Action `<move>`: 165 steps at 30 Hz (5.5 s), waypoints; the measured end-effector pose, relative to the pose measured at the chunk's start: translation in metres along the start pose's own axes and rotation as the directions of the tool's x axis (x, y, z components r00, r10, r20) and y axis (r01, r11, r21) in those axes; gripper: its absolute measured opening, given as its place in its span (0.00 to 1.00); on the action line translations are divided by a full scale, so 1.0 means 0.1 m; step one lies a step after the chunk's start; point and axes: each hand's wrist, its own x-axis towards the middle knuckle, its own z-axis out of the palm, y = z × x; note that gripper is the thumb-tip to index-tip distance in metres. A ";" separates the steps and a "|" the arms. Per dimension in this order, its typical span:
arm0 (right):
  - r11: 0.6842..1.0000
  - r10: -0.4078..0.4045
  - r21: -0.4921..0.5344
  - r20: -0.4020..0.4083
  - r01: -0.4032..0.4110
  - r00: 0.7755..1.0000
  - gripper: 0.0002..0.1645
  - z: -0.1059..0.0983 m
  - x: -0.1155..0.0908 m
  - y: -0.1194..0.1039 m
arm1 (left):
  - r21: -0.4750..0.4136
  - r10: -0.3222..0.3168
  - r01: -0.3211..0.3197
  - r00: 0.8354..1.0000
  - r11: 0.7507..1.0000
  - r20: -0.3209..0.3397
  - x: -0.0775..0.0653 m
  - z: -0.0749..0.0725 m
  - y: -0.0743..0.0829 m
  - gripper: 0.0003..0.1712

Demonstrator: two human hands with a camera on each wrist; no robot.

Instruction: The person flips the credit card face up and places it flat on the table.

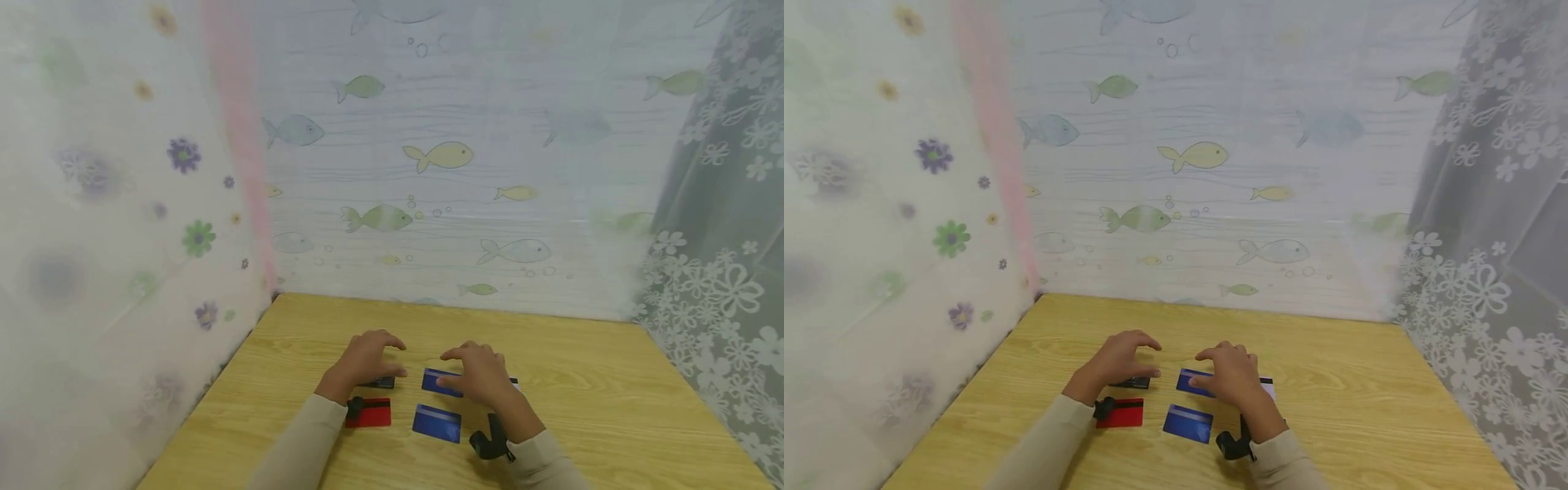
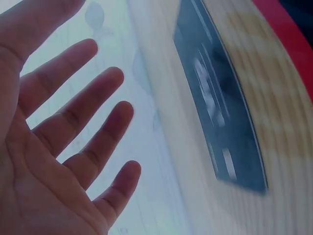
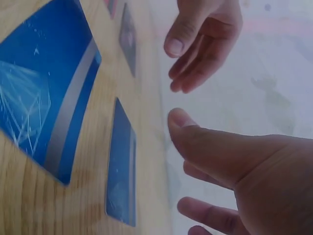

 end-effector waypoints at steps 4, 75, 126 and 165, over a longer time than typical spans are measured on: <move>0.999 0.024 0.034 0.019 -0.024 1.000 0.32 -0.05 -0.03 0.10 | 0.010 0.002 -0.003 0.999 1.000 0.036 0.08 0.05 0.13 0.29; 0.999 -0.047 0.022 0.102 0.045 0.994 0.23 0.10 -0.06 0.25 | -0.014 -0.141 0.145 0.978 0.989 0.153 0.01 0.22 0.42 0.16; 0.989 -0.034 0.149 0.129 0.014 0.991 0.25 0.11 -0.07 0.25 | 0.056 -0.073 0.065 0.984 0.996 0.162 0.01 0.21 0.40 0.26; 0.956 -0.212 0.228 0.105 0.184 0.972 0.38 -0.02 0.09 0.04 | -0.164 0.128 -0.124 0.992 0.979 0.012 0.05 0.04 0.42 0.25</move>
